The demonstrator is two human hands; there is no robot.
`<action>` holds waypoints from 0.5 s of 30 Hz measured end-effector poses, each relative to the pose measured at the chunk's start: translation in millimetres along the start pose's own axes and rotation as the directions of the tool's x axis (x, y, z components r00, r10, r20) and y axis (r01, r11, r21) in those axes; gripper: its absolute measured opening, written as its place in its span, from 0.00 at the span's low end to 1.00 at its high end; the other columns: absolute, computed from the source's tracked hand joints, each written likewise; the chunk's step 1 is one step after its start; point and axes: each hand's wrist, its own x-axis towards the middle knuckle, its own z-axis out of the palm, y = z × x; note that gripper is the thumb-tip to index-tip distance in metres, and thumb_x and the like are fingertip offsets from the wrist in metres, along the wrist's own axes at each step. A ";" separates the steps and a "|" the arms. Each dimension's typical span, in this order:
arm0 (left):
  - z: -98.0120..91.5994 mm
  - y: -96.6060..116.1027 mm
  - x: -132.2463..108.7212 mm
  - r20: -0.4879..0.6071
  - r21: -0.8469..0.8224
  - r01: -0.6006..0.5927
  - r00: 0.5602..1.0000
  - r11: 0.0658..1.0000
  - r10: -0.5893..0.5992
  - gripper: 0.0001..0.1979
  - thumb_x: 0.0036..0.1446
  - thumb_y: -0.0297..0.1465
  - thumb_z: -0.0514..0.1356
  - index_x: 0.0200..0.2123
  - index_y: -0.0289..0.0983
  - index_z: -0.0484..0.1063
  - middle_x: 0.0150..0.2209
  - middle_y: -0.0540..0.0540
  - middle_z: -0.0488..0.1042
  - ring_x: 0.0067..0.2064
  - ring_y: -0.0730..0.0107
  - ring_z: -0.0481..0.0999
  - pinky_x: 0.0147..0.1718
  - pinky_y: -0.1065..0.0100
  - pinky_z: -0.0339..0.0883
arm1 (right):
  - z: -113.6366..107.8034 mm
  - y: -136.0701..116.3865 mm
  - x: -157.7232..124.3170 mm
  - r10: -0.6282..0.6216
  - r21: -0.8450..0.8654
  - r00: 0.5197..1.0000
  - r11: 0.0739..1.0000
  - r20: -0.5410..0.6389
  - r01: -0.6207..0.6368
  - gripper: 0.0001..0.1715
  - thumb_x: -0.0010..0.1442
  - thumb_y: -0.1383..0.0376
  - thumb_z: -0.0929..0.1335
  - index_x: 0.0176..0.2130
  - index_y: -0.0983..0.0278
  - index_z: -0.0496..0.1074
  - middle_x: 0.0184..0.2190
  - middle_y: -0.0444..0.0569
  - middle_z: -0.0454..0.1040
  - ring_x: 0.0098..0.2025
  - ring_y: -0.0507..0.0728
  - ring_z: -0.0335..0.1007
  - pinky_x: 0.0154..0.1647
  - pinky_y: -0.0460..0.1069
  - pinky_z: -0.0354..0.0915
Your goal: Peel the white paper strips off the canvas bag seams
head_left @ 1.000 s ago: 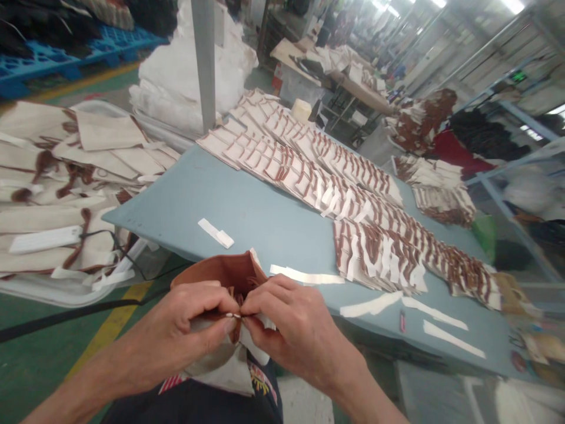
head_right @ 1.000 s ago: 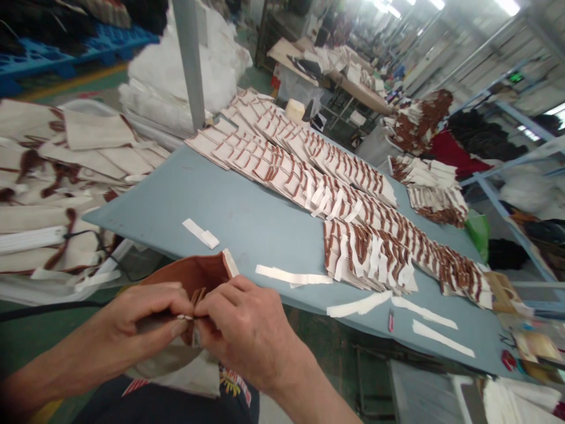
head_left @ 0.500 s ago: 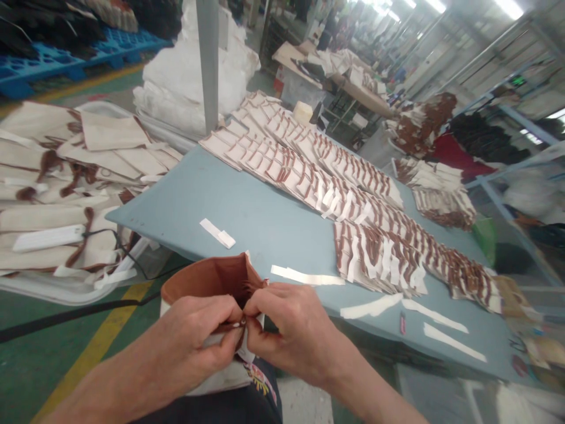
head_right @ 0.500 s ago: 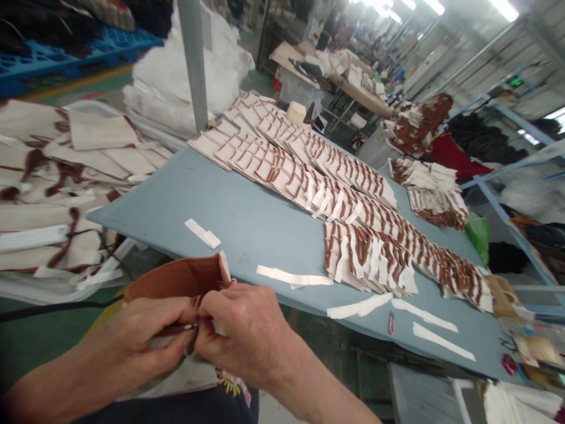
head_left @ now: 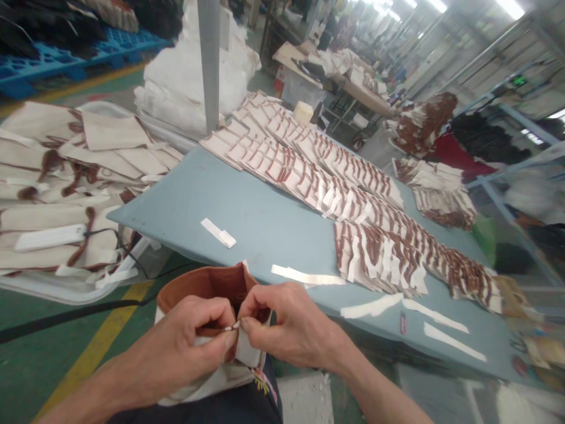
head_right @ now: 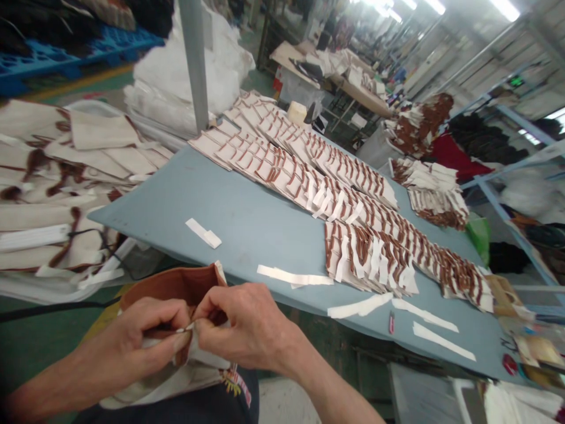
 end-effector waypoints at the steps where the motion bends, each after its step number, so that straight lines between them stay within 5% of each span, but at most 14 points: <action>1: -0.3 -0.3 1.3 -0.008 0.007 -0.008 1.000 1.000 0.008 0.12 0.63 0.34 0.56 0.27 0.41 0.72 0.25 0.53 0.78 0.29 0.68 0.75 0.28 0.71 0.62 | 0.8 -1.1 -0.3 -0.025 -0.051 1.000 0.998 0.003 0.025 0.09 0.57 0.74 0.72 0.30 0.60 0.78 0.25 0.38 0.81 0.25 0.50 0.70 0.29 0.45 0.59; 7: -6.7 11.7 14.4 -0.154 0.280 -0.174 0.963 0.944 0.223 0.11 0.59 0.30 0.57 0.24 0.41 0.65 0.21 0.55 0.70 0.24 0.72 0.67 0.25 0.67 0.50 | 5.4 -4.9 -0.7 -0.161 -0.441 0.987 0.886 -0.007 0.141 0.09 0.67 0.70 0.70 0.34 0.61 0.77 0.30 0.48 0.85 0.31 0.57 0.80 0.31 0.52 0.56; 12: -12.7 13.4 16.2 -0.095 0.055 -0.146 0.984 0.988 0.151 0.14 0.65 0.32 0.55 0.26 0.40 0.74 0.23 0.54 0.75 0.25 0.71 0.71 0.25 0.69 0.56 | -7.0 1.6 4.4 -0.156 -0.141 0.985 0.979 -0.067 0.146 0.06 0.67 0.71 0.70 0.42 0.60 0.78 0.37 0.46 0.86 0.38 0.55 0.83 0.40 0.49 0.68; 15: -17.9 11.8 17.6 -0.034 -0.149 -0.074 0.997 0.986 0.069 0.16 0.70 0.38 0.57 0.31 0.40 0.80 0.30 0.51 0.81 0.32 0.67 0.78 0.30 0.71 0.66 | -12.0 13.3 7.5 -0.243 -0.038 0.953 0.970 -0.183 0.241 0.10 0.66 0.70 0.71 0.47 0.60 0.77 0.48 0.51 0.87 0.51 0.58 0.83 0.50 0.51 0.72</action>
